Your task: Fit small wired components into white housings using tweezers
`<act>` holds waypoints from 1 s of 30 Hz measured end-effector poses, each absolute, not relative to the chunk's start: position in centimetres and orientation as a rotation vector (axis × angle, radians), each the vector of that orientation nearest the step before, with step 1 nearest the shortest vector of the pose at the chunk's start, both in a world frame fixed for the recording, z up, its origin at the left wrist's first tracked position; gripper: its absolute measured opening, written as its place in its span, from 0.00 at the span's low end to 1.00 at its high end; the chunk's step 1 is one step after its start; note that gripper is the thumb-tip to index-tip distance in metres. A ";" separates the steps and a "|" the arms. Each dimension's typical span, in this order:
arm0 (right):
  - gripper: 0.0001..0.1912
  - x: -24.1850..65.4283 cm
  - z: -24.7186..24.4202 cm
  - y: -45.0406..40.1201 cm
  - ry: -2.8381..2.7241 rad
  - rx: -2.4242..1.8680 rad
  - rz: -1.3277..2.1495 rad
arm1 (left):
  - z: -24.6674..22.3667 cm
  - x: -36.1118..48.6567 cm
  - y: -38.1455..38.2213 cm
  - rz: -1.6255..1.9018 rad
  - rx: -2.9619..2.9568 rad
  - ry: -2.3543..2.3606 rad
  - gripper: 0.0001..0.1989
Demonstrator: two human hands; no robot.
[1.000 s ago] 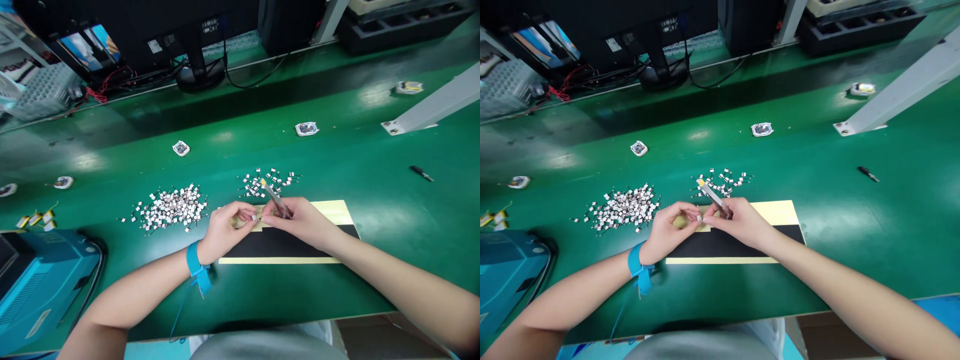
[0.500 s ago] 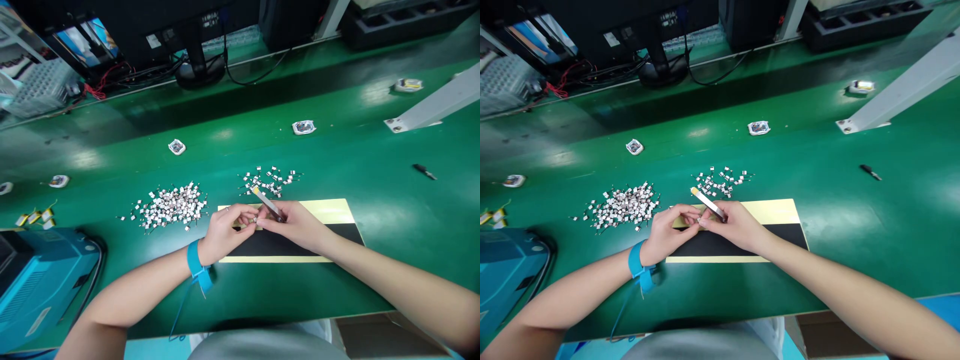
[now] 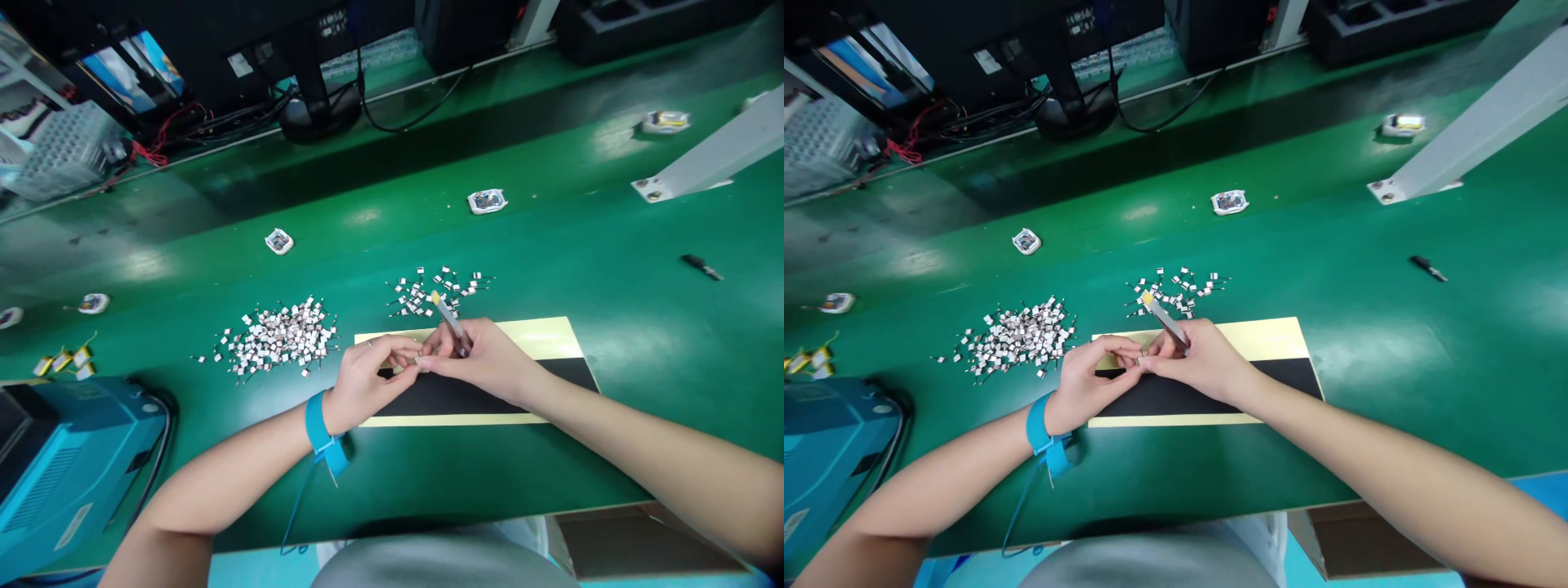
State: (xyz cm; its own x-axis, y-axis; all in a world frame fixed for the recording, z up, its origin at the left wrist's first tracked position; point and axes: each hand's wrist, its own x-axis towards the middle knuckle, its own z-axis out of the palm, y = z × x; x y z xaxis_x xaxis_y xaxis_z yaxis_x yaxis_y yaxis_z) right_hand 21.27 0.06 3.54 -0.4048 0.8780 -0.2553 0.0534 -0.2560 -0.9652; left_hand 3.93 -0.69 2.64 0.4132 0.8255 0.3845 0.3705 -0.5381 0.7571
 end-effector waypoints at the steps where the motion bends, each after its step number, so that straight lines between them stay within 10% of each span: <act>1: 0.14 21.4 3.6 0.2 -1.372 -1.175 1.723 | 2.6 3.9 -0.6 1.014 2.062 1.014 0.10; 15: 0.16 21.8 3.5 0.1 -1.724 -1.267 1.460 | 3.0 3.8 -0.3 0.854 2.151 0.943 0.16; 30: 0.11 24.4 3.5 0.9 -2.215 -1.367 0.631 | 7.4 -3.0 5.3 -0.177 2.695 1.359 0.03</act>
